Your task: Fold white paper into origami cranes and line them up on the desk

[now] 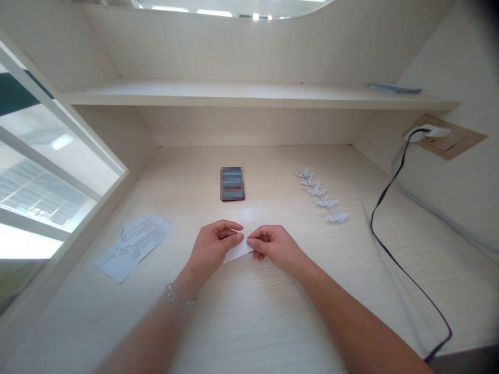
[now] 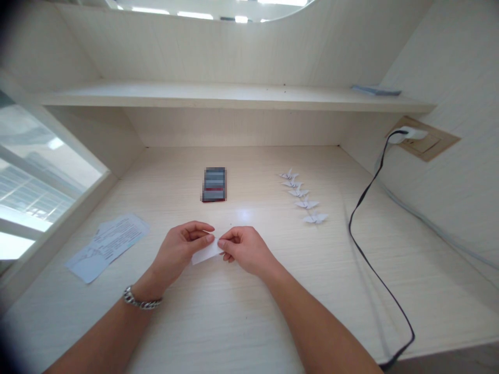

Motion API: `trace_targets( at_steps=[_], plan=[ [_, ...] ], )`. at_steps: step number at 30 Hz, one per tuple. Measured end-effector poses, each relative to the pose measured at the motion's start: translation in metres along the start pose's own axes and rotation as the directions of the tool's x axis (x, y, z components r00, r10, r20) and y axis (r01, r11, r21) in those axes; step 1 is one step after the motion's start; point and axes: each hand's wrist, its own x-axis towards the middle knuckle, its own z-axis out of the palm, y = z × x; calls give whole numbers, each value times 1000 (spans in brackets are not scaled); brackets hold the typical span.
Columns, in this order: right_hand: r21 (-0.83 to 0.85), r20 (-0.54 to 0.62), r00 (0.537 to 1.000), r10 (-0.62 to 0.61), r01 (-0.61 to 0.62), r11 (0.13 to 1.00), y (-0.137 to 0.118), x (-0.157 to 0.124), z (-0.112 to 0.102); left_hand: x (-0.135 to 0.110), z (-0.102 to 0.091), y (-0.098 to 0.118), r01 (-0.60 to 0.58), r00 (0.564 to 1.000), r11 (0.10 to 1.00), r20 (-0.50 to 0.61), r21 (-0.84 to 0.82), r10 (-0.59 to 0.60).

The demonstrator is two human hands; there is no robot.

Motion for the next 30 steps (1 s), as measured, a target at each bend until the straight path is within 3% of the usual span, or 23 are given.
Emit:
trace_targets(
  at_steps=[9,19,26,30],
  plan=[
    [-29,3,1000,28,-28,999,1,0,1,-1,2,2,-5,999,1000,-33,29,6],
    [99,-23,999,22,-20,995,-1,0,3,1,-1,-2,-37,997,998,-66,-60,33],
    [237,81,992,99,-116,964,1,-1,-1,1,-4,-3,-44,997,999,-61,-7,43],
    [195,96,990,105,-123,973,2,-1,0,1,-4,-3,-41,998,999,-38,13,42]
  ],
)
